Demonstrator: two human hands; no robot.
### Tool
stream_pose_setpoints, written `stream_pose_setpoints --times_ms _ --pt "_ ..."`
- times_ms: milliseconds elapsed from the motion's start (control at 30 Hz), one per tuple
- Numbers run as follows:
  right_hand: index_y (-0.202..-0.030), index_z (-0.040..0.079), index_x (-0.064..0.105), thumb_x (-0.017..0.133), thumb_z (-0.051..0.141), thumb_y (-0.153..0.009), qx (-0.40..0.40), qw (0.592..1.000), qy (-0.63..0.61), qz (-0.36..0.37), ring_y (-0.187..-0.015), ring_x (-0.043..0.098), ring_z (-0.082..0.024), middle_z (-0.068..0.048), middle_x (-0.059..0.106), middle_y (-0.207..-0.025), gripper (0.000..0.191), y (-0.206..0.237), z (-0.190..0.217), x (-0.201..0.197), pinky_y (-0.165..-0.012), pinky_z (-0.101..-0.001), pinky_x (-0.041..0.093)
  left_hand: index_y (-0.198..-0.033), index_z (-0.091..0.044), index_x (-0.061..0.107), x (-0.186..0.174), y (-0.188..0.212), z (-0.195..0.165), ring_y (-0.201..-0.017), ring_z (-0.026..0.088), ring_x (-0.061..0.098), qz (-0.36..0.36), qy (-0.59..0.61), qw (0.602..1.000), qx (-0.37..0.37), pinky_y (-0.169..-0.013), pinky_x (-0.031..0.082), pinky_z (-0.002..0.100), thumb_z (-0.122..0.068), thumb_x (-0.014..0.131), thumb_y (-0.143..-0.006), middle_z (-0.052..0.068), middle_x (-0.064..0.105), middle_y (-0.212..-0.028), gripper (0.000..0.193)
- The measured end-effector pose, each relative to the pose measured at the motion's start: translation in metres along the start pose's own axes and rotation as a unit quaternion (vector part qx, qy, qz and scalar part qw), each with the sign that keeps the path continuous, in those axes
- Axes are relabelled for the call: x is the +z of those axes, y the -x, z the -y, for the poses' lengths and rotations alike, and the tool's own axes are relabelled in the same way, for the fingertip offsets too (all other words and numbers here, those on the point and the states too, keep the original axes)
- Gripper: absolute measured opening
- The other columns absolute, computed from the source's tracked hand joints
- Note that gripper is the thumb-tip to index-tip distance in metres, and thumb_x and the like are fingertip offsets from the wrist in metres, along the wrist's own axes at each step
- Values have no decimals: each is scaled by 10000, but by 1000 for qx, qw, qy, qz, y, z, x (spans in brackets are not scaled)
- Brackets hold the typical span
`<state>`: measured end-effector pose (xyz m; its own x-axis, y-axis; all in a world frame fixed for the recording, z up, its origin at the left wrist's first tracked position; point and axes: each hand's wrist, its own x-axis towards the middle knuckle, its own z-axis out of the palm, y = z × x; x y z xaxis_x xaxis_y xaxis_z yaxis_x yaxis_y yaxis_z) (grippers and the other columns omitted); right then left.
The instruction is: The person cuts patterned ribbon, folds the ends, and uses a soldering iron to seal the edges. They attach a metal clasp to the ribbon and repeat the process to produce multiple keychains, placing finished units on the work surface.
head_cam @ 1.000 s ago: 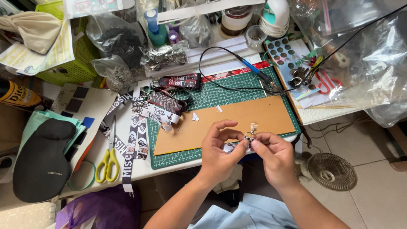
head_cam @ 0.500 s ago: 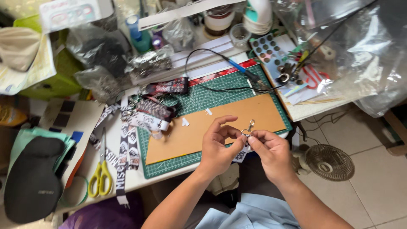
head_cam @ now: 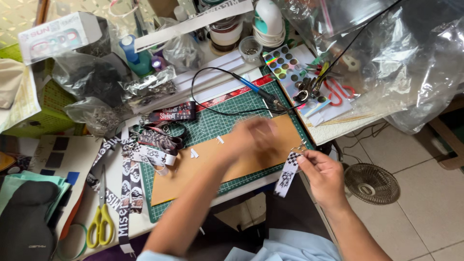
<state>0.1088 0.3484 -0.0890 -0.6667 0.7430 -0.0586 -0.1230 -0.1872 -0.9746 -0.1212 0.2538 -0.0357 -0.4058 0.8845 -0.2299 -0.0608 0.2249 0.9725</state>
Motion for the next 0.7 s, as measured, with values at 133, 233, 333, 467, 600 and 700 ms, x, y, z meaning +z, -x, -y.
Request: stream_pose_setpoints --times_ms 133,233,333,467,600,700 --pt "-1120 -79 697 673 25 -966 -15 1000 -24 -13 -851 676 -84 -69 748 -977 187 -8 6 -19 -801 -222 536 -915 36 682 -37 -87 -7 -560 165 631 -167 18 980 -105 -466 512 323 -428 732 -912 93 674 -712 467" --pt "-1117 -88 701 691 16 -968 -17 998 -44 -33 -829 663 -88 -78 743 -965 181 -12 9 -29 -784 -224 527 -850 18 688 -41 -125 0 -500 184 594 -192 15 971 -145 -426 464 287 -413 718 -905 119 669 -635 435" --pt "-1091 -82 700 691 5 -951 3 996 -75 -52 -805 677 -106 -94 745 -945 165 -12 10 -39 -774 -234 535 -775 24 655 -39 -139 6 -501 169 557 -199 22 972 -125 -422 435 297 -332 743 -900 86 629 -642 387" --pt "-1055 -67 692 678 -2 -952 2 991 -116 -63 -795 688 -127 -106 744 -938 122 -11 9 -45 -780 -251 548 -841 9 638 -51 -131 5 -522 152 552 -172 200 963 -56 -461 449 298 -171 732 -894 66 609 -669 209" --pt "-1051 -68 693 681 -20 -957 1 989 -134 -61 -796 679 -130 -115 744 -948 106 -9 10 -44 -758 -250 528 -935 20 606 -55 -67 -1 -599 179 576 -69 300 940 149 -553 492 330 -57 729 -929 78 605 -733 146" --pt "-1042 -61 684 681 -26 -958 -16 988 -142 -62 -807 686 -135 -118 741 -948 91 -10 12 -38 -774 -256 540 -1021 37 650 -39 6 -4 -693 221 685 -70 198 948 238 -644 594 344 -79 708 -917 103 687 -819 166"
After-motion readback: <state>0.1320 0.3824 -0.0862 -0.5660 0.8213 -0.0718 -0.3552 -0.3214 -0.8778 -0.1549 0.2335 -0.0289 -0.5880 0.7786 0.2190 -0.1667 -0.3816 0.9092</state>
